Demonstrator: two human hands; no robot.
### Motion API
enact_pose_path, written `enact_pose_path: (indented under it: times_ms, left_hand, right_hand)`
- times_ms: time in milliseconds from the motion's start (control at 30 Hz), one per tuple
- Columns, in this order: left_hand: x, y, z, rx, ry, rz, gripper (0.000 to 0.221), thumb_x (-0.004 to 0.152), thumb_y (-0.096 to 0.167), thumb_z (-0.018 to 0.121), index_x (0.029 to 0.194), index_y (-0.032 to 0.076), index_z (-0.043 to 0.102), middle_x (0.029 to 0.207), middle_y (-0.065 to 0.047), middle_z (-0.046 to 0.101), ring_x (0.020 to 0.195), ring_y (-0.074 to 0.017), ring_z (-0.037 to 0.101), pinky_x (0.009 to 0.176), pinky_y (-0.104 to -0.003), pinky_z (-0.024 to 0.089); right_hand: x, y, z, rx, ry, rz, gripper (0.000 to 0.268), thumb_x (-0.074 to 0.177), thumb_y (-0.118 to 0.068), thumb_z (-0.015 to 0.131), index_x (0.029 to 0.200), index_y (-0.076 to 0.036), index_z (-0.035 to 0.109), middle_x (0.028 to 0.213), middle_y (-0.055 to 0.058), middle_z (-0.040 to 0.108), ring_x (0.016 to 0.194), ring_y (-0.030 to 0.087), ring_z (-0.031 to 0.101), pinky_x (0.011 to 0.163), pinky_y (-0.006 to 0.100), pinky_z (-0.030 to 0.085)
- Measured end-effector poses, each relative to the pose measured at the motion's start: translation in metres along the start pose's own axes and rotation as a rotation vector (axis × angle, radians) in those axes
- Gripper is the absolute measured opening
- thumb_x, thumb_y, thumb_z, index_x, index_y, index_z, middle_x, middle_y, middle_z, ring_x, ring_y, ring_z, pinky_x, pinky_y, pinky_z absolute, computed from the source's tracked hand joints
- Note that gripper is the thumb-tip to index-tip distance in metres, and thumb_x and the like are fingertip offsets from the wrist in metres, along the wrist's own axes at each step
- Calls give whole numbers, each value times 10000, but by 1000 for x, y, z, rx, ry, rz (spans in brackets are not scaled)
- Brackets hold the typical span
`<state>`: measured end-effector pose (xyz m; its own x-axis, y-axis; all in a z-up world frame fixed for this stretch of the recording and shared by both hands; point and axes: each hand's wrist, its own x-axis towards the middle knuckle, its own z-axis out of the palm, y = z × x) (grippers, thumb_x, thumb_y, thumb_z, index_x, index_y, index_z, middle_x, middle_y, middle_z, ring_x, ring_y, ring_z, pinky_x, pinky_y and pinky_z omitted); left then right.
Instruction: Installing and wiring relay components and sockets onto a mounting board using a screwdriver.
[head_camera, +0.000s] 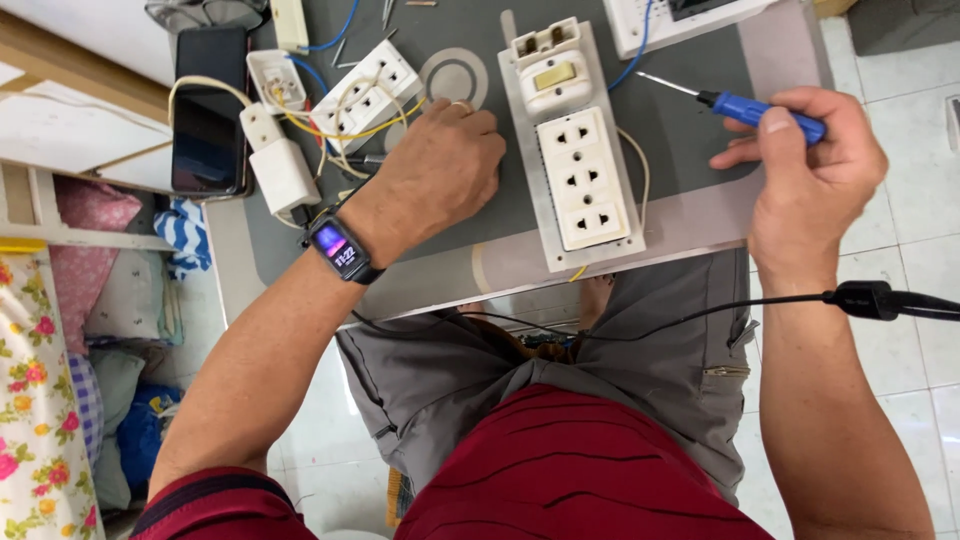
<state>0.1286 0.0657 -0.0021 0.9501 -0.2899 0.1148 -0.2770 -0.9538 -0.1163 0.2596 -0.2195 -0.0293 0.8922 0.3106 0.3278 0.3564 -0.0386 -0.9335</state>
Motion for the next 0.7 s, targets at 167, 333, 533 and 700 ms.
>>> enact_pose_path:
  times_ms: [167, 333, 533, 700]
  left_hand:
    - [12, 9, -32, -119, 253, -87, 142, 825, 47, 594, 738, 104, 498, 627, -46, 494, 528, -270, 504, 458, -394, 389]
    - [41, 26, -53, -497, 114, 98, 314, 957, 14, 571, 655, 37, 489, 640, -83, 499, 552, -305, 492, 484, -423, 380]
    - [61, 19, -43, -446, -54, 98, 350, 939, 34, 506, 593, 56, 460, 585, -100, 515, 581, -324, 518, 493, -446, 377]
    - [70, 21, -40, -373, -128, 73, 400, 928, 12, 515, 549, 81, 407, 502, -76, 399, 497, -273, 409, 463, -408, 330]
  right_hand:
    - [1, -10, 3, -11, 27, 54, 78, 1050, -21, 520, 1076, 36, 567, 895, 184, 610, 750, 295, 730, 609, 304, 577]
    - [2, -6, 3, 13, 36, 66, 85, 1053, -48, 524, 1076, 21, 567, 916, 170, 597, 793, 307, 743, 608, 312, 588]
    - [4, -10, 3, 18, 20, 50, 83, 1055, -41, 529, 1078, 30, 565, 899, 174, 593, 755, 303, 728, 605, 310, 578]
    - [3, -9, 3, 9, 30, 65, 79, 1047, -38, 528, 1069, 24, 573, 897, 158, 590, 773, 306, 741, 594, 308, 580]
